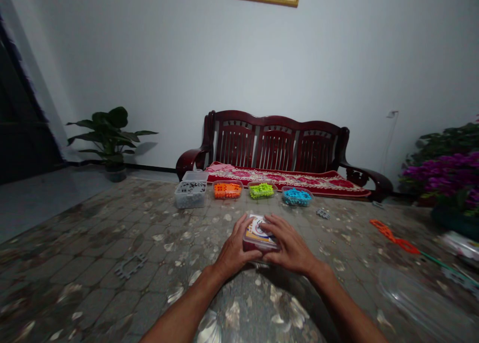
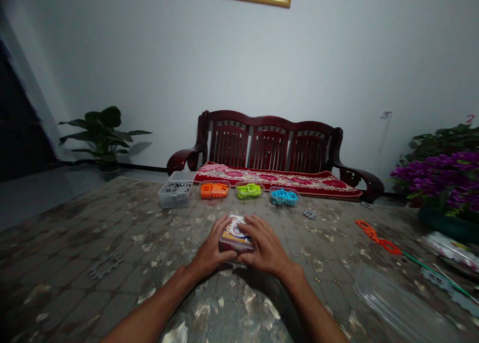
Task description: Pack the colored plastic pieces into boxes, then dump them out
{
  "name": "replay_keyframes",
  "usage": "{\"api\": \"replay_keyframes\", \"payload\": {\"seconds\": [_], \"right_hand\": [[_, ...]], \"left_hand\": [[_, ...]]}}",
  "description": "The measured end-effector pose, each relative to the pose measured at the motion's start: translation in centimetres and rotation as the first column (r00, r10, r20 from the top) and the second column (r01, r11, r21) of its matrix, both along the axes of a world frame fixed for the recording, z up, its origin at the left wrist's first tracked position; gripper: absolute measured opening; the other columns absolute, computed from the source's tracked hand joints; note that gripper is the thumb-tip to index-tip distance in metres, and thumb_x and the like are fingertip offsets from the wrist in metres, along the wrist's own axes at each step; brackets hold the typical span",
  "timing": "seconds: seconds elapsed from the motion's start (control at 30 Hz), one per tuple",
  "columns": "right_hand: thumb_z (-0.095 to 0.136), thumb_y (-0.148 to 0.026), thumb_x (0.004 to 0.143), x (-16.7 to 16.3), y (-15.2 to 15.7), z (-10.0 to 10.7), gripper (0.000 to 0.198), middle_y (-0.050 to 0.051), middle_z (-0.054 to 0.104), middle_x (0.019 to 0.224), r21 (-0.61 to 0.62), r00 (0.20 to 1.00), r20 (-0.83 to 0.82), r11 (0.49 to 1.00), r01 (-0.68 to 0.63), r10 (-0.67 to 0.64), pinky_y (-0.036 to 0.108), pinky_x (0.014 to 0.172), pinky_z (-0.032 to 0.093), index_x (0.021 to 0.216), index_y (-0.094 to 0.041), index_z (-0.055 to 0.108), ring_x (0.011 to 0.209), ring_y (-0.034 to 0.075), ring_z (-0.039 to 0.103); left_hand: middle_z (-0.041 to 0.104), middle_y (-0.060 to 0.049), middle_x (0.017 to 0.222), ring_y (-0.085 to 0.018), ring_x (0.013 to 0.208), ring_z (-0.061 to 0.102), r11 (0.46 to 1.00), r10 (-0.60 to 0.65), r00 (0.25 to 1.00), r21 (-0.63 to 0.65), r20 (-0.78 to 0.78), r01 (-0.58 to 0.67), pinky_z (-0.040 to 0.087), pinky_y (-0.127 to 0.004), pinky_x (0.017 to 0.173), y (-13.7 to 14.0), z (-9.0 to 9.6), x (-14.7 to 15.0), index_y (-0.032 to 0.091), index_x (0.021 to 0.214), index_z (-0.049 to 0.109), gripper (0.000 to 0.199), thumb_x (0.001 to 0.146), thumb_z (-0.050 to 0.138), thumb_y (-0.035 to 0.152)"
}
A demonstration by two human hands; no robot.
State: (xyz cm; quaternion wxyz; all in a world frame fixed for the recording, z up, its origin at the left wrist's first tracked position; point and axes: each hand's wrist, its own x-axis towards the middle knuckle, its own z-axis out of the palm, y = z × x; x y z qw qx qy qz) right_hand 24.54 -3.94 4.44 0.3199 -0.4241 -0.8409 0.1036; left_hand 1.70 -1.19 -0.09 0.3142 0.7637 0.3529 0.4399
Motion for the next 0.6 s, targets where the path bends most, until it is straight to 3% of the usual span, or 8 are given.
{"api": "replay_keyframes", "payload": {"seconds": [0.2,0.3,0.37,0.47,0.6], "right_hand": [[0.084,-0.060,0.065,0.8,-0.5,-0.9,0.097,0.016,0.036,0.161,-0.055,0.988,-0.126,0.995,0.080,-0.086,0.062,0.120,0.025,0.149,-0.025,0.049,0.149,0.040,0.031],[0.087,-0.053,0.060,1.6,-0.8,-2.7,0.112,0.018,0.030,0.164,-0.172,0.944,-0.283,0.977,0.122,-0.168,0.063,0.121,0.021,0.156,-0.024,0.036,0.151,0.040,0.026],[0.088,-0.048,0.058,1.7,-0.9,-3.9,0.120,0.017,0.032,0.163,-0.278,0.897,-0.401,0.958,0.074,-0.186,0.063,0.121,0.021,0.158,-0.025,0.027,0.150,0.039,0.029],[0.091,-0.045,0.054,1.3,-0.7,-5.1,0.131,0.019,0.033,0.163,-0.383,0.823,-0.545,0.921,-0.073,-0.161,0.059,0.121,0.023,0.160,-0.024,0.017,0.147,0.036,0.036],[0.092,-0.045,0.053,0.3,-0.2,-5.7,0.142,0.021,0.030,0.163,-0.415,0.748,-0.646,0.892,-0.180,-0.151,0.053,0.120,0.028,0.161,-0.023,0.003,0.145,0.034,0.041]], "left_hand": [[0.034,-0.017,0.160,-0.039,0.148,0.033,0.997,-0.003,0.999,0.073,0.053,-0.001,0.027,-0.056,0.122,0.4,-0.7,-0.4,0.022,0.152,0.037,0.103,0.066,0.087,0.049],[0.041,-0.016,0.155,-0.034,0.143,0.041,0.992,0.052,0.985,0.104,0.165,-0.070,0.031,-0.053,0.120,0.4,-0.8,-0.8,0.022,0.149,0.040,0.074,0.088,0.064,0.055],[0.048,-0.014,0.148,-0.030,0.136,0.049,0.981,0.141,0.960,0.096,0.243,-0.168,0.036,-0.049,0.116,0.5,-0.7,-1.1,0.022,0.146,0.043,0.056,0.098,0.047,0.051],[0.058,-0.012,0.133,-0.026,0.123,0.057,0.938,0.313,0.899,0.051,0.308,-0.344,0.043,-0.045,0.109,1.0,-0.7,-1.5,0.022,0.135,0.051,0.043,0.100,0.042,0.045],[0.062,-0.010,0.123,-0.025,0.117,0.059,0.852,0.490,0.818,0.032,0.300,-0.522,0.046,-0.044,0.106,2.0,-0.7,-1.7,0.021,0.124,0.056,0.031,0.096,0.046,0.033]]}}
